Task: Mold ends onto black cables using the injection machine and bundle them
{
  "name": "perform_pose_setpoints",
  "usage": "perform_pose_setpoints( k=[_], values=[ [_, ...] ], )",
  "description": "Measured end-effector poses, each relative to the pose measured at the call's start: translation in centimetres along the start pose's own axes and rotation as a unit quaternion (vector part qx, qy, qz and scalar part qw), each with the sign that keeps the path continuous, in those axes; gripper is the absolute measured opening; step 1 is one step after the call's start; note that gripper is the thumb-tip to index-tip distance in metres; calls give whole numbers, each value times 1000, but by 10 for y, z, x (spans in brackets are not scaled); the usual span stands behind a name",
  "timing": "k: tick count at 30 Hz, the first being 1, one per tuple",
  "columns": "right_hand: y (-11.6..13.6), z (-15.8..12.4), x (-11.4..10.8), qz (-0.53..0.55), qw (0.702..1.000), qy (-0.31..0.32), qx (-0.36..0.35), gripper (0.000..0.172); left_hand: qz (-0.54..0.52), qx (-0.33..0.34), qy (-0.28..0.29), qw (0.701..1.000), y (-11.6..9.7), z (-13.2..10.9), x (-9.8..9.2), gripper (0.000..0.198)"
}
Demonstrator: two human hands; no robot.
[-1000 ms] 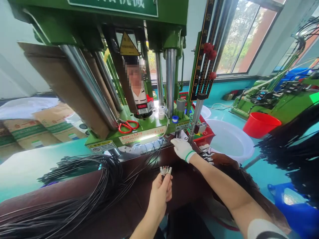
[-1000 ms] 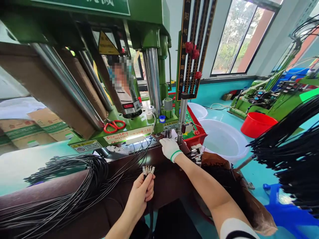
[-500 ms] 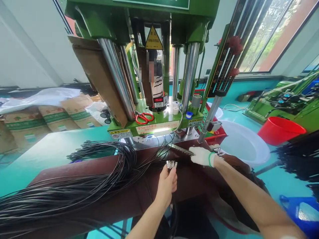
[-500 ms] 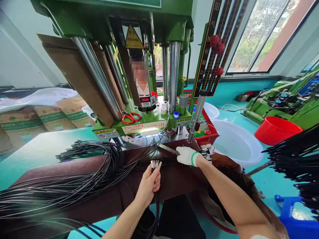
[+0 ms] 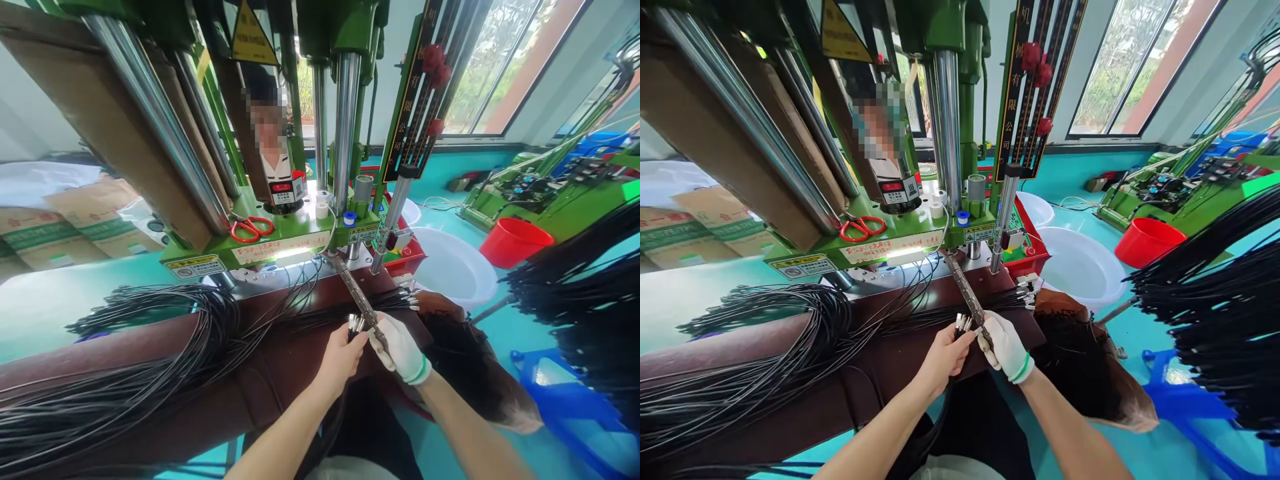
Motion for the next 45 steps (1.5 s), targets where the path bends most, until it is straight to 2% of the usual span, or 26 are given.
perform_pose_setpoints(
  k=[6, 11, 13, 16, 19, 23, 25, 35, 45],
  values=[
    [-1, -2, 4, -55, 998, -32, -30, 37, 8, -7, -2, 1000, -2, -2, -1, 33],
    [-2, -3, 9, -128, 983, -40, -126, 36, 34, 7, -25, 999, 0, -3, -4, 29],
    [-1, -3, 10, -97, 990, -34, -95, 37, 35, 38, -32, 998, 0, -1, -7, 30],
    [0, -4, 8, -30, 998, -44, -26, 40, 3, 85, -91, 992, -1, 1, -15, 34],
    [1, -4, 4, 0, 998, -63, -6, 46, -62, 67, -132, 987, -3, 1, -20, 35],
    [-1, -3, 1, 18, 999, -43, 0, 52, -23, 1, -68, 997, -3, -1, -13, 35],
    [-1, -3, 0, 13, 1000, -25, -7, 52, -10, -12, -42, 999, -3, 0, -9, 34],
    [1, -4, -1, -23, 1000, -2, -8, 51, -47, -34, -40, 998, -4, 1, -13, 35],
    [-1, -5, 0, -30, 1000, -7, -7, 53, -35, -30, -50, 998, -2, 0, -12, 34]
  ],
)
Point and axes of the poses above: each hand's wrist, its own z-axis towards the middle knuckle, its own x-axis out of the palm, y = z × x, the point moved 2 cm from there along z, towards the middle knuckle, and after that the axes turned 1 degree about z, right-handed, at the moved point
